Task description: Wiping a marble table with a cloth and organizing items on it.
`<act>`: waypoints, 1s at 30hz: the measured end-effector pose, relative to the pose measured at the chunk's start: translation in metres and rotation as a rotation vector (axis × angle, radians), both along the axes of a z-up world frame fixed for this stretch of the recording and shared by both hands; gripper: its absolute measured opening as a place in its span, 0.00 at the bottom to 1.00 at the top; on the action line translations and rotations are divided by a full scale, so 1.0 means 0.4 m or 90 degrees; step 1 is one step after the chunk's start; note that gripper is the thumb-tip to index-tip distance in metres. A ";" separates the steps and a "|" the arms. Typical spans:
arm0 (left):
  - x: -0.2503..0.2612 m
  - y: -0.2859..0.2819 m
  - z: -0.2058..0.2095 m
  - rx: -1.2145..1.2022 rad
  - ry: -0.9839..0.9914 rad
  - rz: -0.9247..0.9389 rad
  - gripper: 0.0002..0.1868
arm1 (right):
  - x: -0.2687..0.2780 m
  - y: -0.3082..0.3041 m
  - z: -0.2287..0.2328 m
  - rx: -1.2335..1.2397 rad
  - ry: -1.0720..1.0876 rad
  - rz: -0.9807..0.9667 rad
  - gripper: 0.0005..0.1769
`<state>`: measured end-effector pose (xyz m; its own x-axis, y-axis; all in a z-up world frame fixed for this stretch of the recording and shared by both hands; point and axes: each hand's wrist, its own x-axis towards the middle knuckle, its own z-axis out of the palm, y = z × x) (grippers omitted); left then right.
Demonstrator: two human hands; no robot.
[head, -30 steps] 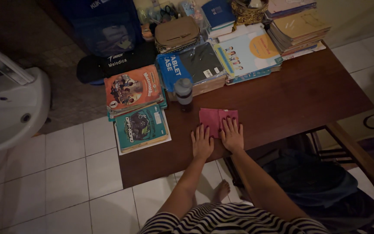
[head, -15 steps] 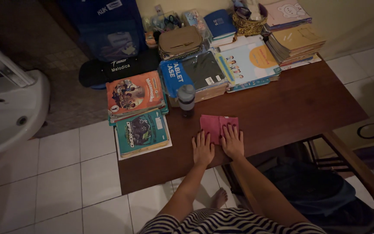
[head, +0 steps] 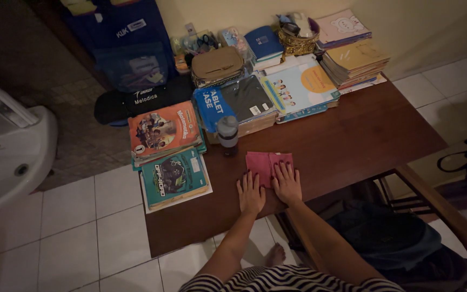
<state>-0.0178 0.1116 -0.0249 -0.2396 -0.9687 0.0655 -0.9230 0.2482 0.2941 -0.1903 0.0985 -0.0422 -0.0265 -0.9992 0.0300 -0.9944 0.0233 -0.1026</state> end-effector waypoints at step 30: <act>0.002 0.006 0.012 -0.032 0.042 0.001 0.31 | 0.000 0.008 0.006 -0.079 -0.054 0.001 0.34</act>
<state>-0.0170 0.1139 -0.0202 -0.2320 -0.9641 0.1291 -0.9021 0.2629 0.3421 -0.1901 0.1019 -0.0397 -0.0327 -0.9880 0.1510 -0.9822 0.0038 -0.1880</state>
